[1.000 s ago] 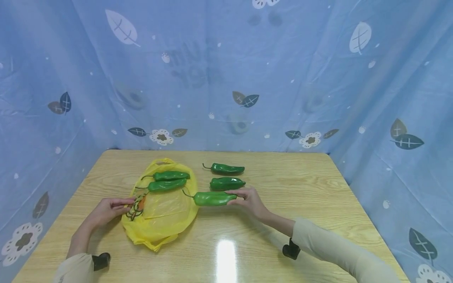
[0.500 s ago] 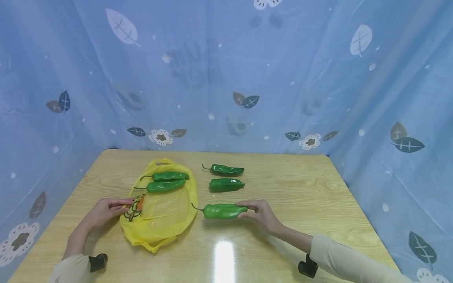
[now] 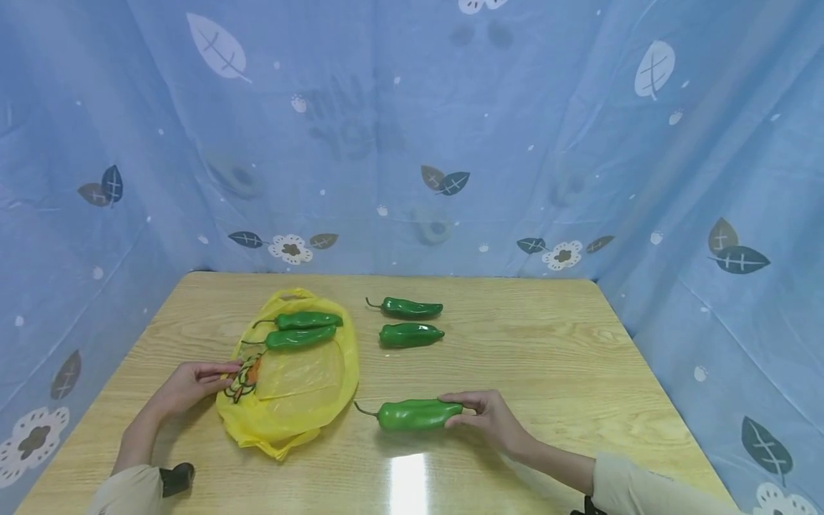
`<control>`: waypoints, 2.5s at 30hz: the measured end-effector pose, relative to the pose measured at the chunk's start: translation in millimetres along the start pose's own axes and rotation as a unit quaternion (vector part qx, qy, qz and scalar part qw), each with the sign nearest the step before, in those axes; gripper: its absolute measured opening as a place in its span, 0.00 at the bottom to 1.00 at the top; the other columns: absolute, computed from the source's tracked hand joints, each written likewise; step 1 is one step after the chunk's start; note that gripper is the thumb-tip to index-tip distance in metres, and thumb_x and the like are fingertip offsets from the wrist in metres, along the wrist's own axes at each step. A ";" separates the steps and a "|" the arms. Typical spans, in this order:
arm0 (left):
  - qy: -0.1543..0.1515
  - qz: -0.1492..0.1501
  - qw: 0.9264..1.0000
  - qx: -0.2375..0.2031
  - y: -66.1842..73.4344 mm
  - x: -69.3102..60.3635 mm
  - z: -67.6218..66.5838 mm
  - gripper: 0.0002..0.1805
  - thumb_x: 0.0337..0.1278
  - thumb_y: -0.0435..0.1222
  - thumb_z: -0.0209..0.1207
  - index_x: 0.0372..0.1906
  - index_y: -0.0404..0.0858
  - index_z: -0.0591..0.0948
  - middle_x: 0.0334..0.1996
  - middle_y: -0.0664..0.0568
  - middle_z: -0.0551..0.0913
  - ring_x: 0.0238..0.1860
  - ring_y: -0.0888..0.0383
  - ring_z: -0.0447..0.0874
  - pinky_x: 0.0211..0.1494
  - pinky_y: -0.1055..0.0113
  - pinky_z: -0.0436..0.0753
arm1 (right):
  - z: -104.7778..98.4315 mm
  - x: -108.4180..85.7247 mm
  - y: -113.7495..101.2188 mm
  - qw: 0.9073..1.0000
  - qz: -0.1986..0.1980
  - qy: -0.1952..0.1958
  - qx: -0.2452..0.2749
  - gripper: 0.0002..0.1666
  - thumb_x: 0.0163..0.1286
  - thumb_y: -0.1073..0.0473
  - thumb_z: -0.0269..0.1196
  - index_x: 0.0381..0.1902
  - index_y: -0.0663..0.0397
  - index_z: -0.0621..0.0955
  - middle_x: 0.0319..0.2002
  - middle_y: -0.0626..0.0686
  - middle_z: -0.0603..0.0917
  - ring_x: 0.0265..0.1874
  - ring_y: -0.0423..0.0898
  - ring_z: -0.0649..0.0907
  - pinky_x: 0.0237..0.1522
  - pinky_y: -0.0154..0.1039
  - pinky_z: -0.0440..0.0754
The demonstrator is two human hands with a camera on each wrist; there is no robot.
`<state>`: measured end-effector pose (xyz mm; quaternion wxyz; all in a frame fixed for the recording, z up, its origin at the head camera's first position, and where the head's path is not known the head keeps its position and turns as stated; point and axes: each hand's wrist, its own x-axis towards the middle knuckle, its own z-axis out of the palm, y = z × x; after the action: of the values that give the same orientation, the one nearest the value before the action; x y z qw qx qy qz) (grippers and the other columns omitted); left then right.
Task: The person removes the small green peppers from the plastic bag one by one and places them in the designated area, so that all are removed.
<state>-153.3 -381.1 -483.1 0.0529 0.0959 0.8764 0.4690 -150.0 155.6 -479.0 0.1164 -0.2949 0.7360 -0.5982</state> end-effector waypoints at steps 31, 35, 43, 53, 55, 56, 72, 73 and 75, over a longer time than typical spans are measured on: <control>0.009 -0.003 1.000 -0.005 1.4 -1.7 0.8 0.19 0.61 0.34 0.62 0.52 0.24 0.80 0.54 0.31 0.78 0.46 0.82 0.72 0.46 0.80 0.78 | -2.0 -1.5 28.8 0.997 0.016 0.046 -0.052 0.24 0.57 0.62 0.69 0.51 0.69 0.81 0.48 0.64 0.83 0.45 0.40 0.84 0.46 0.32 0.82; 0.008 -0.009 1.000 -0.010 2.6 -2.1 0.9 0.19 0.61 0.33 0.62 0.52 0.24 0.80 0.55 0.28 0.76 0.46 0.81 0.73 0.46 0.79 0.79 | -4.9 5.2 31.9 0.997 0.014 0.045 -0.054 0.24 0.58 0.63 0.69 0.51 0.69 0.81 0.47 0.64 0.84 0.41 0.39 0.84 0.42 0.33 0.83; 0.011 -0.010 1.000 -0.007 3.1 -2.3 1.8 0.19 0.61 0.33 0.61 0.52 0.23 0.79 0.55 0.26 0.75 0.46 0.81 0.73 0.45 0.79 0.79 | -10.4 18.1 36.1 0.998 -0.003 0.038 -0.056 0.23 0.58 0.64 0.68 0.51 0.70 0.80 0.49 0.65 0.83 0.45 0.44 0.84 0.45 0.34 0.82; 0.007 -0.014 0.999 -0.034 -0.2 -2.0 2.5 0.19 0.61 0.30 0.61 0.53 0.21 0.78 0.57 0.31 0.76 0.46 0.79 0.76 0.45 0.77 0.81 | -15.7 33.2 41.1 0.995 -0.003 0.057 -0.082 0.22 0.57 0.63 0.69 0.50 0.67 0.82 0.48 0.63 0.84 0.43 0.43 0.84 0.43 0.34 0.83; 0.006 -0.012 0.999 -0.034 -0.9 -1.9 2.2 0.19 0.61 0.31 0.61 0.53 0.21 0.78 0.57 0.34 0.76 0.46 0.78 0.76 0.44 0.77 0.81 | -17.3 36.7 43.0 0.996 -0.006 0.052 -0.074 0.22 0.58 0.64 0.69 0.50 0.69 0.82 0.48 0.64 0.83 0.43 0.43 0.85 0.43 0.35 0.84; 0.007 -0.013 0.999 -0.033 -1.4 -1.8 2.0 0.19 0.61 0.31 0.61 0.53 0.22 0.78 0.57 0.38 0.77 0.46 0.78 0.76 0.44 0.77 0.81 | -18.1 38.7 43.2 0.996 -0.007 0.050 -0.067 0.22 0.58 0.64 0.69 0.50 0.69 0.81 0.48 0.64 0.83 0.43 0.43 0.84 0.43 0.35 0.83; -0.013 -0.030 0.999 -0.032 2.5 -3.1 1.9 0.21 0.63 0.33 0.59 0.55 0.22 0.77 0.61 0.24 0.67 0.46 0.80 0.74 0.45 0.77 0.80 | -30.0 62.9 42.6 0.999 -0.018 0.017 -0.040 0.22 0.59 0.68 0.67 0.51 0.72 0.80 0.51 0.68 0.81 0.37 0.42 0.87 0.37 0.37 0.85; -0.012 -0.031 0.999 -0.032 2.2 -3.3 2.3 0.21 0.63 0.33 0.60 0.55 0.22 0.77 0.61 0.24 0.67 0.46 0.80 0.75 0.45 0.77 0.80 | -31.0 63.3 43.7 0.999 -0.018 0.015 -0.041 0.22 0.59 0.68 0.67 0.51 0.71 0.80 0.51 0.68 0.80 0.38 0.41 0.86 0.37 0.36 0.85; -0.011 -0.032 0.999 -0.033 2.1 -3.9 3.4 0.21 0.63 0.34 0.60 0.54 0.23 0.77 0.61 0.25 0.68 0.46 0.80 0.75 0.45 0.77 0.80 | -33.0 64.1 46.5 0.998 -0.020 0.012 -0.053 0.22 0.59 0.66 0.68 0.51 0.70 0.81 0.51 0.67 0.81 0.33 0.37 0.85 0.33 0.31 0.84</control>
<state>-148.6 -378.1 -483.2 0.0806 0.0707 0.8623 0.4949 -232.2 150.8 -503.0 0.0804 -0.3081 0.7619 -0.5640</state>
